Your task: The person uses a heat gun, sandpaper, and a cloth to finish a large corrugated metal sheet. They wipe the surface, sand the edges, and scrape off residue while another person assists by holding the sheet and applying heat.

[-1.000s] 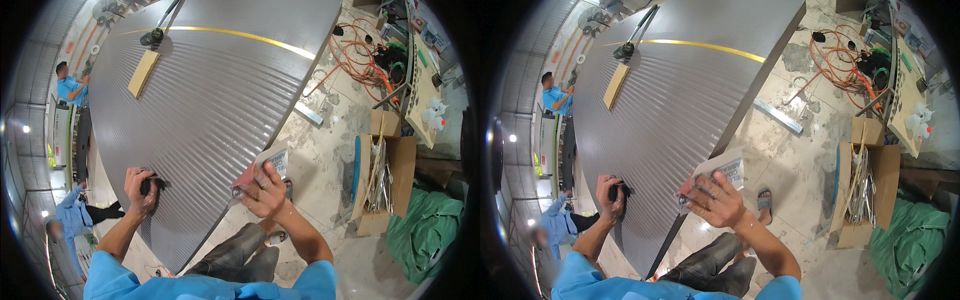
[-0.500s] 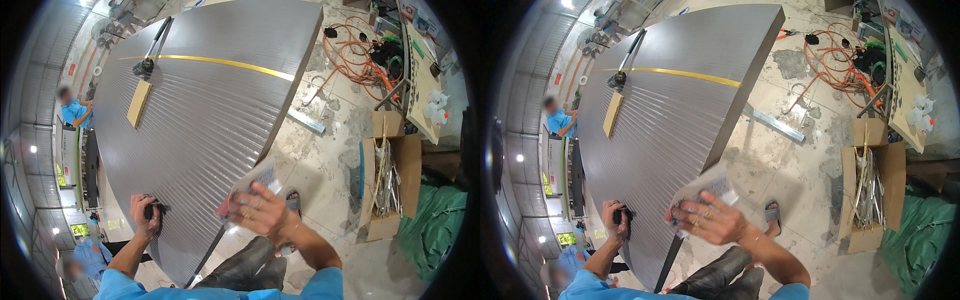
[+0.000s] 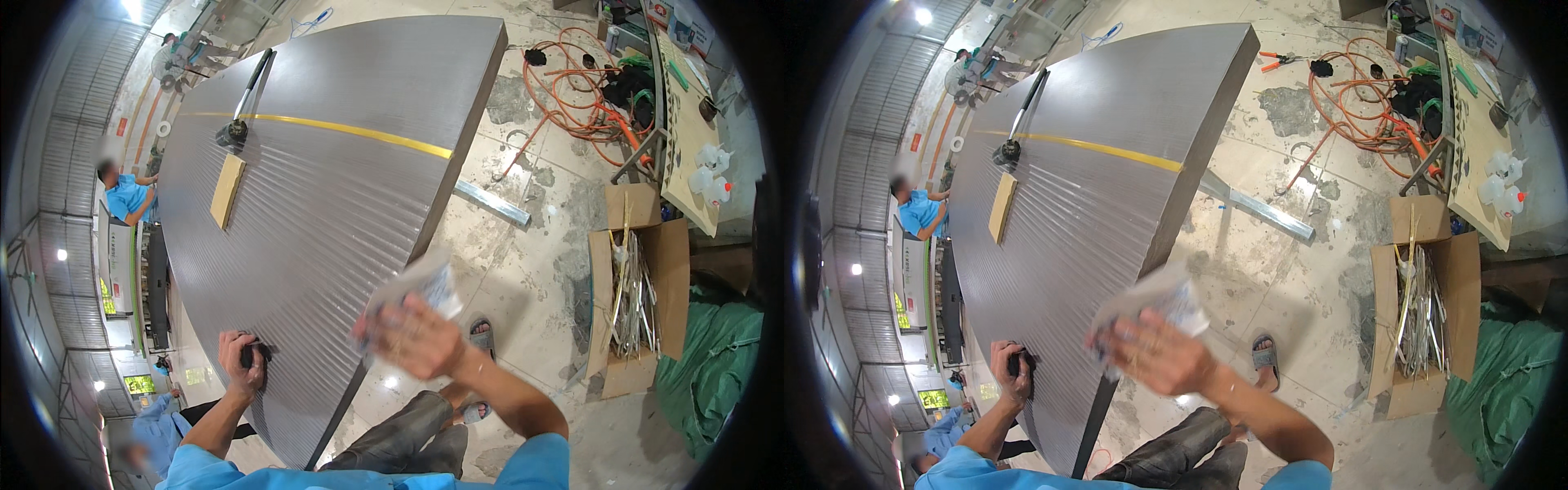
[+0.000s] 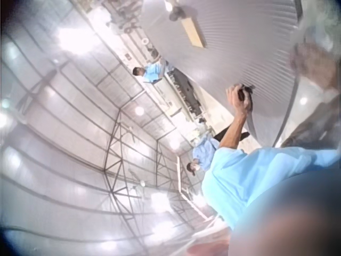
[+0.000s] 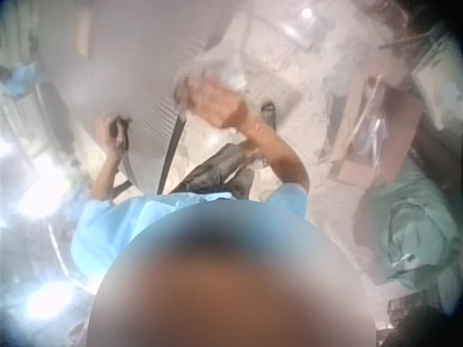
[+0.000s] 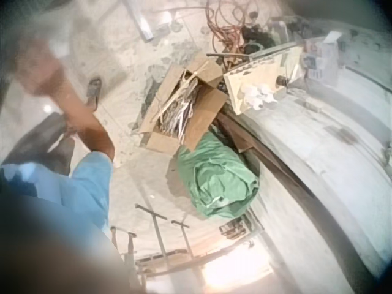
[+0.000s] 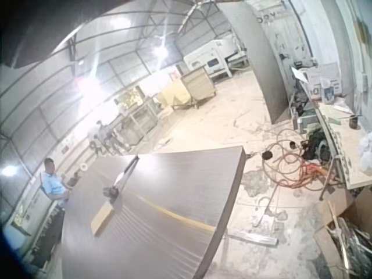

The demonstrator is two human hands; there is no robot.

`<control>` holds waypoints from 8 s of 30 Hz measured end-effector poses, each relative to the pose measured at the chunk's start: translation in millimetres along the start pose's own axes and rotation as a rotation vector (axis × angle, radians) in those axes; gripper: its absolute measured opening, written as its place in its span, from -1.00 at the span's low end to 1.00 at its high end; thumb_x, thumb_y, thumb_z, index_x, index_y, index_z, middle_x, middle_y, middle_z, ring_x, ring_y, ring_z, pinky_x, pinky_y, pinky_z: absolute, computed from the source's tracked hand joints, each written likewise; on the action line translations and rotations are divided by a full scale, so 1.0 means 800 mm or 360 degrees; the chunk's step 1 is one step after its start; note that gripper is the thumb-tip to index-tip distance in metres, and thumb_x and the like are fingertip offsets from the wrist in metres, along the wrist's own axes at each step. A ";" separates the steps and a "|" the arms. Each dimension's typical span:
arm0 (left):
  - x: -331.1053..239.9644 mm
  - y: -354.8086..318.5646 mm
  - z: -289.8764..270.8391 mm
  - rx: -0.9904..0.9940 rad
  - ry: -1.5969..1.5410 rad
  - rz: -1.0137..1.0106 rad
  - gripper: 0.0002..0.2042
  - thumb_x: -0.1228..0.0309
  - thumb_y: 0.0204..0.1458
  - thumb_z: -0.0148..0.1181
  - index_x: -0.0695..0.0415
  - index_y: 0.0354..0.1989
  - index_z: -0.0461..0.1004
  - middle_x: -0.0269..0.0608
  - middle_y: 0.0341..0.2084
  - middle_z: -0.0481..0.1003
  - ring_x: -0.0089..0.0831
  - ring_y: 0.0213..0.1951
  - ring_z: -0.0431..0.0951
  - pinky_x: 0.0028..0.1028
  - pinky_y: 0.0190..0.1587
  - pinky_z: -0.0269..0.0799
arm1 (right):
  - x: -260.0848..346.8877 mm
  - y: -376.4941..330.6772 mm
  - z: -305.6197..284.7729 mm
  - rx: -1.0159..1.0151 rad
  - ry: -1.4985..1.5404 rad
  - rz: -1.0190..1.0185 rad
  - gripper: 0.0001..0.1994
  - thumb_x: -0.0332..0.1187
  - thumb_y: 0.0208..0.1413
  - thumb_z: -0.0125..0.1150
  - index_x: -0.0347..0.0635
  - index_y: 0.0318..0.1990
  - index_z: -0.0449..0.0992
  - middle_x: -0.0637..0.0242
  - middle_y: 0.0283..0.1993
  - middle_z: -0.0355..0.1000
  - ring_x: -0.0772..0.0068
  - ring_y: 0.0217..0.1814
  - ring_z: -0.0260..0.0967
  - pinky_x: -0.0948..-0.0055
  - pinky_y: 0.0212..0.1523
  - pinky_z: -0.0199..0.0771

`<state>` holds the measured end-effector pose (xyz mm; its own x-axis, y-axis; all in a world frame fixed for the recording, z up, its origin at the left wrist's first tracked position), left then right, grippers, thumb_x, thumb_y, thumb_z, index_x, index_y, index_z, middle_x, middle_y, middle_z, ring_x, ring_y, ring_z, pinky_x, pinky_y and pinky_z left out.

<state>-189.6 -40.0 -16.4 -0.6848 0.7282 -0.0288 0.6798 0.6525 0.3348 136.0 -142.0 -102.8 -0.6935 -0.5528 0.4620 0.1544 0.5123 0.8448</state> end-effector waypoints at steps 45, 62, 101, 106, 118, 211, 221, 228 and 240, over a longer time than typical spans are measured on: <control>0.013 -0.002 0.000 -0.0004 -0.0060 0.0060 -0.75 0.51 -0.20 0.22 0.23 -0.27 0.45 0.00 -0.43 0.43 -0.10 -0.35 0.43 -0.21 -0.30 0.34 | -0.090 -0.004 -0.001 0.0003 -0.0349 0.0011 -0.83 -0.30 0.05 0.37 0.04 -0.17 0.67 0.20 0.20 0.53 0.15 0.35 0.40 -0.14 0.41 0.26; 0.019 -0.001 0.002 0.0038 -0.0084 0.0089 -0.71 0.52 -0.27 0.20 0.21 -0.27 0.43 0.01 -0.44 0.41 -0.08 -0.37 0.41 -0.16 -0.30 0.32 | -0.232 0.109 -0.079 0.0190 -0.0515 0.0092 -0.57 -0.53 0.08 0.24 -0.17 0.15 0.55 0.04 0.24 0.48 -0.05 0.37 0.35 -0.19 0.46 0.13; -0.099 0.397 0.137 -0.0153 -0.0219 0.0107 -0.70 0.67 -0.17 0.33 0.23 -0.20 0.51 -0.05 -0.35 0.51 -0.16 -0.29 0.51 -0.30 -0.26 0.42 | -0.481 0.128 -0.154 0.0148 -0.0797 0.0361 -0.51 -0.50 0.02 0.14 -0.34 0.18 0.48 -0.01 0.25 0.45 0.04 0.39 0.34 -0.20 0.46 0.12; -0.095 0.398 0.138 -0.0143 -0.0154 0.0007 -0.71 0.66 -0.13 0.32 0.22 -0.19 0.50 -0.03 -0.32 0.51 -0.16 -0.28 0.50 -0.29 -0.23 0.41 | -0.447 0.122 -0.193 -0.0001 -0.0850 0.0706 -0.48 -0.61 0.01 0.08 -0.47 0.21 0.40 -0.15 0.24 0.41 -0.33 0.36 0.28 -0.17 0.38 0.20; -0.074 0.384 0.136 -0.0392 -0.0096 -0.0228 -0.78 0.61 -0.06 0.29 0.21 -0.20 0.50 -0.03 -0.31 0.51 -0.15 -0.26 0.51 -0.28 -0.20 0.44 | -0.351 0.109 -0.210 0.0175 0.0059 0.1782 -0.59 -0.51 0.11 0.20 -0.42 0.14 0.48 -0.12 -0.01 0.52 0.00 -0.03 0.54 0.20 0.04 0.51; -0.323 0.568 0.223 -0.0296 -0.0105 -0.1038 -0.70 0.33 -0.35 0.46 -0.08 -0.32 0.72 -0.54 -0.21 0.60 -0.34 0.11 0.43 0.01 0.27 0.10 | -0.528 0.342 -0.038 0.2595 0.0967 0.0956 -0.80 -0.35 0.19 0.31 -0.37 -0.28 0.66 0.37 -0.69 0.27 0.68 -0.61 0.08 0.50 -0.61 0.08; -0.325 0.567 0.219 -0.0370 -0.0162 -0.1045 -0.77 0.37 -0.24 0.38 0.03 -0.32 0.70 -0.47 -0.19 0.56 -0.34 0.09 0.44 -0.02 0.19 0.15 | -0.526 0.339 -0.045 0.2458 0.0977 0.0980 -0.78 -0.33 0.22 0.30 -0.38 -0.28 0.63 0.39 -0.66 0.30 0.69 -0.58 0.09 0.51 -0.58 0.09; -0.326 0.567 0.222 -0.0434 -0.0169 -0.1029 -0.73 0.43 -0.24 0.46 0.05 -0.27 0.72 -0.38 -0.23 0.60 -0.25 0.06 0.46 -0.06 0.12 0.17 | -0.526 0.338 -0.045 0.2436 0.0969 0.1030 -0.76 -0.31 0.23 0.29 -0.39 -0.27 0.63 0.40 -0.65 0.31 0.68 -0.57 0.11 0.50 -0.57 0.11; -0.331 0.565 0.219 -0.0397 -0.0153 -0.0969 -0.69 0.39 -0.30 0.47 0.01 -0.26 0.72 -0.42 -0.19 0.61 -0.28 0.08 0.46 0.01 0.17 0.15 | -0.521 0.338 -0.052 0.2433 0.0943 0.0911 -0.76 -0.31 0.22 0.29 -0.37 -0.28 0.64 0.36 -0.68 0.29 0.65 -0.61 0.11 0.49 -0.59 0.10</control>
<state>345.1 98.8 -22.8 -0.8929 0.2680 -0.3618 0.0901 0.8937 0.4396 496.1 199.9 -55.4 -0.4086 -0.0612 0.9107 -0.7248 0.6282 -0.2830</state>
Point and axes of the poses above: each hand's wrist, its own y-axis towards the middle knuckle, its own z-axis out of the palm, x = y × z, the point moved 5 cm from there along y, towards the middle knuckle
